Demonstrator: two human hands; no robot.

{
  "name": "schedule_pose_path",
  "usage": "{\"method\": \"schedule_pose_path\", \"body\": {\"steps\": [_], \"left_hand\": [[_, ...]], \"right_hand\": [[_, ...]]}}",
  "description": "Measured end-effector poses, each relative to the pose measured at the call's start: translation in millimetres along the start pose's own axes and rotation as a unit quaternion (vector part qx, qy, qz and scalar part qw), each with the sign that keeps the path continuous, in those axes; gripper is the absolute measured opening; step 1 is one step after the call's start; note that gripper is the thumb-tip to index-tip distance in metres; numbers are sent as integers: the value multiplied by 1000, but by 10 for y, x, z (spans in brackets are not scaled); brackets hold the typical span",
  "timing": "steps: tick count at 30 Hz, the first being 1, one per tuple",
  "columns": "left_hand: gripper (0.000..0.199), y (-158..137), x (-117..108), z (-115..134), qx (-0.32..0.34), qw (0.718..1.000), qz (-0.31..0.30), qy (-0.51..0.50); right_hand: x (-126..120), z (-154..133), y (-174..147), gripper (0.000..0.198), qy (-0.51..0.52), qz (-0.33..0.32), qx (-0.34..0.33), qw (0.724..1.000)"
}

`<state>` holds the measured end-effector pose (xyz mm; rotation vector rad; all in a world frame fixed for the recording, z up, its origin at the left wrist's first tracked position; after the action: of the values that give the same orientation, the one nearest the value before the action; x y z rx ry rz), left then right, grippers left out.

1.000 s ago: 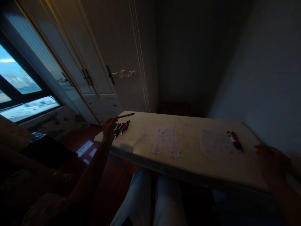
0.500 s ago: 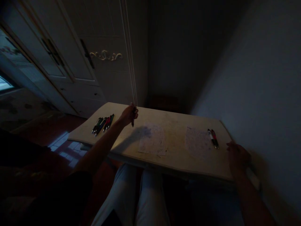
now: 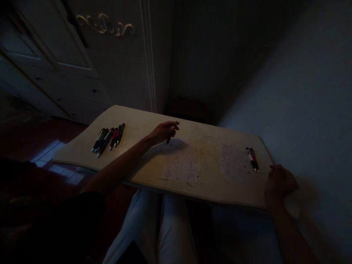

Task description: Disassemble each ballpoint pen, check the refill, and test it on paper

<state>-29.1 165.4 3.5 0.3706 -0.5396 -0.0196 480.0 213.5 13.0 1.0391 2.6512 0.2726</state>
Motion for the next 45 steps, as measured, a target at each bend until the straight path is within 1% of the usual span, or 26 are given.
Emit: {"method": "schedule_pose_path", "body": {"steps": [2, 4, 5, 7, 9, 10, 11, 12, 15, 17, 21, 23, 25, 27, 29, 30, 32, 34, 36, 39, 42, 45], "left_hand": [[42, -40, 35, -78, -27, 999, -23, 9], [47, -79, 70, -136, -42, 998, -41, 27], [50, -102, 102, -168, -54, 996, -56, 46], [53, -146, 164, -200, -66, 987, -92, 117], [50, -171, 216, -183, -58, 975, -117, 182], [48, -172, 233, -157, -46, 969, -123, 208], [45, -168, 241, -127, -30, 964, -125, 233], [42, -160, 239, -92, -11, 958, -125, 259], [31, -129, 187, 33, 63, 924, -109, 361], [26, -125, 163, 77, 96, 901, -104, 411], [22, -136, 165, 100, 143, 871, -109, 457], [21, -145, 195, 111, 174, 851, -121, 480], [21, -146, 199, 108, 193, 833, -128, 503], [25, -133, 150, 102, 191, 823, -118, 522], [31, -116, 79, 115, 185, 819, -96, 535], [31, -109, 52, 127, 183, 818, -87, 538], [27, -99, 19, 151, 176, 818, -76, 542], [19, -90, 13, 167, 161, 824, -70, 539], [18, -83, 30, 187, 148, 832, -69, 530], [23, -70, 48, 215, 134, 843, -67, 517], [30, -61, 7, 172, 92, 853, -63, 509], [36, -70, -57, 134, 54, 865, -42, 497]], "right_hand": [[200, -203, -308, 41, 9, -50, -25, 998], [528, -494, -723, 45, 20, -144, -71, 987], [711, -658, -953, 46, 31, -197, -96, 975], [1106, -974, -1414, 48, 37, -310, -136, 940], [1479, -1232, -1812, 53, 28, -411, -166, 896], [1636, -1318, -1946, 55, 16, -438, -174, 882], [1782, -1370, -2038, 58, -4, -453, -177, 874], [1913, -1390, -2091, 60, -28, -458, -174, 872], [2259, -1303, -2192, 66, -98, -487, -139, 856], [2407, -1225, -2255, 68, -114, -511, -122, 843], [2538, -1110, -2318, 64, -69, -533, -78, 840], [2580, -1049, -2337, 63, -37, -548, -45, 834], [2610, -990, -2316, 62, -6, -554, -5, 832], [2615, -956, -2242, 63, 26, -540, 24, 841], [2601, -938, -2150, 64, 56, -519, 39, 852], [2595, -926, -2114, 64, 67, -513, 45, 855], [2585, -888, -2060, 64, 79, -504, 56, 858], [2577, -846, -2028, 64, 79, -497, 64, 862], [2576, -816, -2019, 64, 74, -492, 70, 865], [2588, -801, -2036, 65, 68, -491, 74, 865], [2604, -806, -2065, 67, 56, -491, 67, 866], [2621, -801, -2096, 66, 50, -498, 67, 863]]}}
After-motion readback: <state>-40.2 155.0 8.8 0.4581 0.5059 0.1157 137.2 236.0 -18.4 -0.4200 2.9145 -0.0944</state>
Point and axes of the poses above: each hand's wrist, its own y-axis towards the middle knuckle, its own x-axis out of the palm, z = x × y, the point moved 9 cm from there along y, towards the middle knuckle, and after that the axes turned 13 degrees about x, right-handed, at the moved point
